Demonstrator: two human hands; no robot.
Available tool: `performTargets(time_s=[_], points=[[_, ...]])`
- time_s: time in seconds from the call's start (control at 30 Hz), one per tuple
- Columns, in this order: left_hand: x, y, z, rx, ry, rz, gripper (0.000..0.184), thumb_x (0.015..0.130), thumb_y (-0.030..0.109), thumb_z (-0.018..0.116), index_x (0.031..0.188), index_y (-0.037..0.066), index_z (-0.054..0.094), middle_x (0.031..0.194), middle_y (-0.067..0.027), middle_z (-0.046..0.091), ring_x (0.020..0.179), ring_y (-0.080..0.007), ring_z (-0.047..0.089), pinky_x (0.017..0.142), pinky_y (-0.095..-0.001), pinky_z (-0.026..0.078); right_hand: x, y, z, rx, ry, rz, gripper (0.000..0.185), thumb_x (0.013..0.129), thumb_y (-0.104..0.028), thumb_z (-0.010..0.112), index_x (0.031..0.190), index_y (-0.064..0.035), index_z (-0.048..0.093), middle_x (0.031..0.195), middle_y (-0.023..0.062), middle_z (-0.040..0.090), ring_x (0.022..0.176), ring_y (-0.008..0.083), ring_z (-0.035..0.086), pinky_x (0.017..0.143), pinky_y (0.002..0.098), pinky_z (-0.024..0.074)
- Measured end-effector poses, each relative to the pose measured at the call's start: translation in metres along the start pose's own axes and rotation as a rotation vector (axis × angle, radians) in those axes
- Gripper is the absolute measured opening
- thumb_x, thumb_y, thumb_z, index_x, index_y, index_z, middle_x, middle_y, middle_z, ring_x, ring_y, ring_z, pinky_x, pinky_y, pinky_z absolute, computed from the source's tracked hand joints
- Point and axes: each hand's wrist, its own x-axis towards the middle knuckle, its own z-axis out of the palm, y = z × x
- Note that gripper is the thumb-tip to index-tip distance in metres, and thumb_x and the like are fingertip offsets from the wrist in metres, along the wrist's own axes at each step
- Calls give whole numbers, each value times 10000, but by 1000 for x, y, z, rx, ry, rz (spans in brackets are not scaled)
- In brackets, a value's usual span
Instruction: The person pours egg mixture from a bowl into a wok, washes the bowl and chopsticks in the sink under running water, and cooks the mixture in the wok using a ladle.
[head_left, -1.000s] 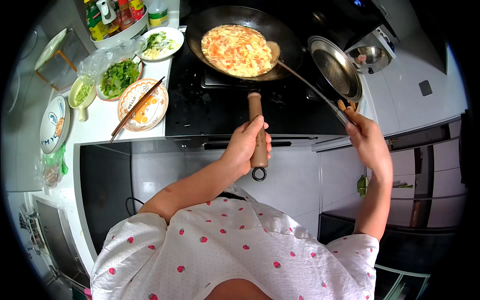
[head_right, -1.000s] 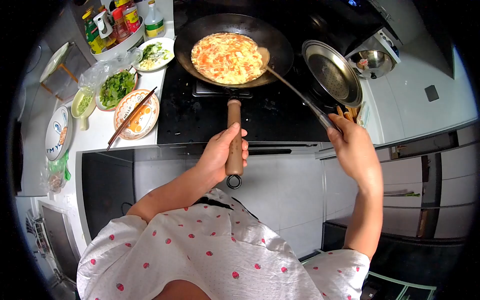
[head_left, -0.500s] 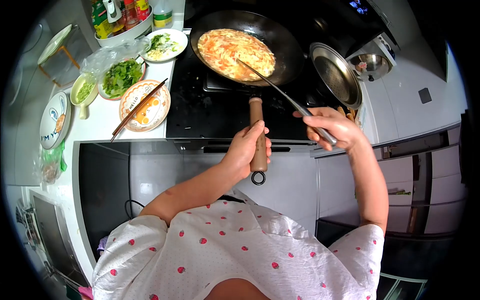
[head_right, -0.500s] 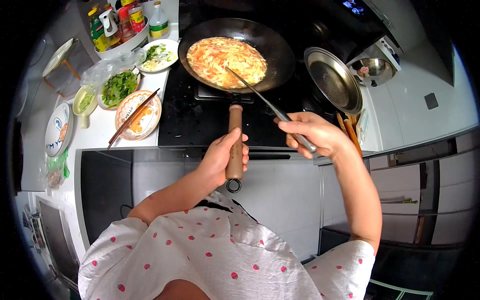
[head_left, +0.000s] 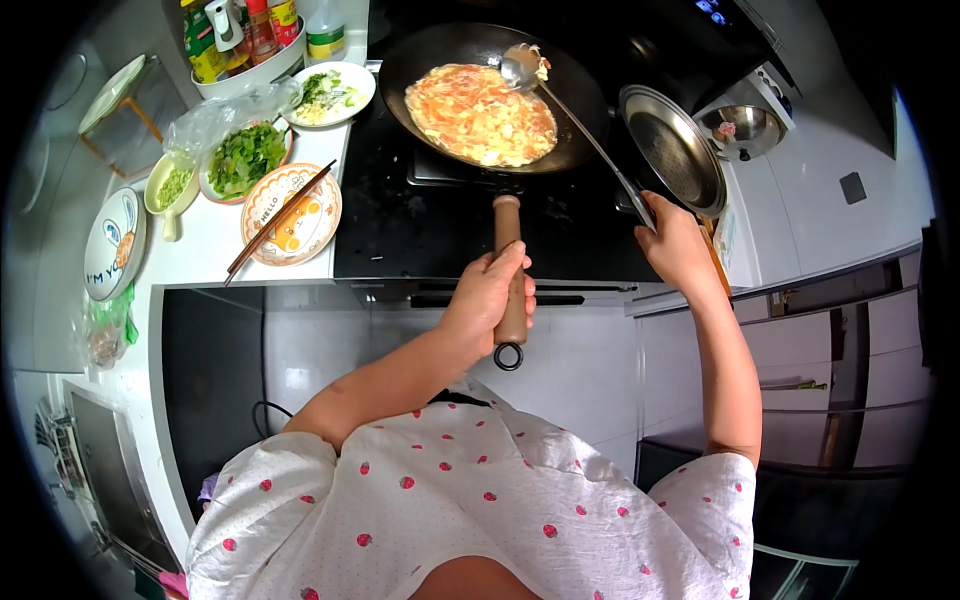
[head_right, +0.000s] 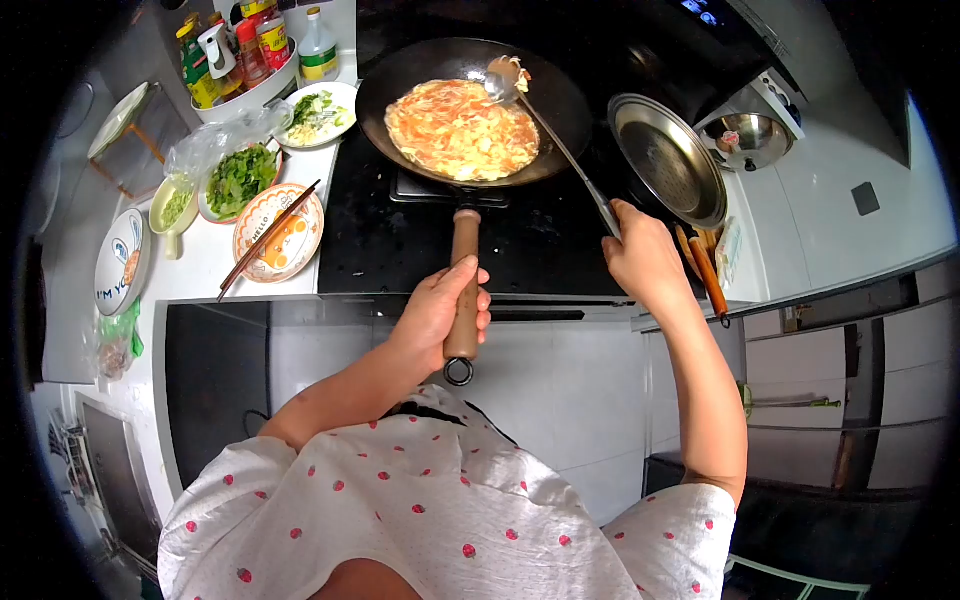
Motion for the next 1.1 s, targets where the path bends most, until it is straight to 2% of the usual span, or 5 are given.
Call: performTargets(time_s=[0.37,0.4,0.5,0.77,1.1], points=[[-8,15,-4,111,64,-20,251,866,317,558,869,86,461,637,-11,501,488,-106,489,416,-258,424,33,-8,34,227,-46,3,398,703,-78,615,1070,51,530,906,263,592,917,387,566,784,392,446],[-8,16,-5,113,61,-21,250,866,317,558,867,87,461,636,-10,500,488,-105,489,415,-255,425,36,-8,38,283,-71,-13,331,731,-65,595,1038,51,552,768,203,610,692,313,615,612,344,472],[-10,19,-7,116,60,-26,245,866,315,558,863,90,461,637,-7,500,489,-100,488,412,-248,425,35,-19,34,669,-306,189,382,796,-15,535,1171,44,492,588,1,450,398,45,378,360,189,292],[-12,20,-6,125,69,-35,244,862,319,566,862,94,470,643,-5,505,492,-97,492,409,-241,428,2,3,-7,1051,-510,229,310,770,-11,541,1071,62,529,582,-10,456,404,19,364,352,167,248],[-8,16,-7,115,48,-31,257,853,332,579,868,98,474,646,-6,514,502,-106,501,415,-250,426,-21,16,-10,-50,161,-110,429,711,-12,601,1132,11,521,804,235,607,729,372,587,699,387,461]])
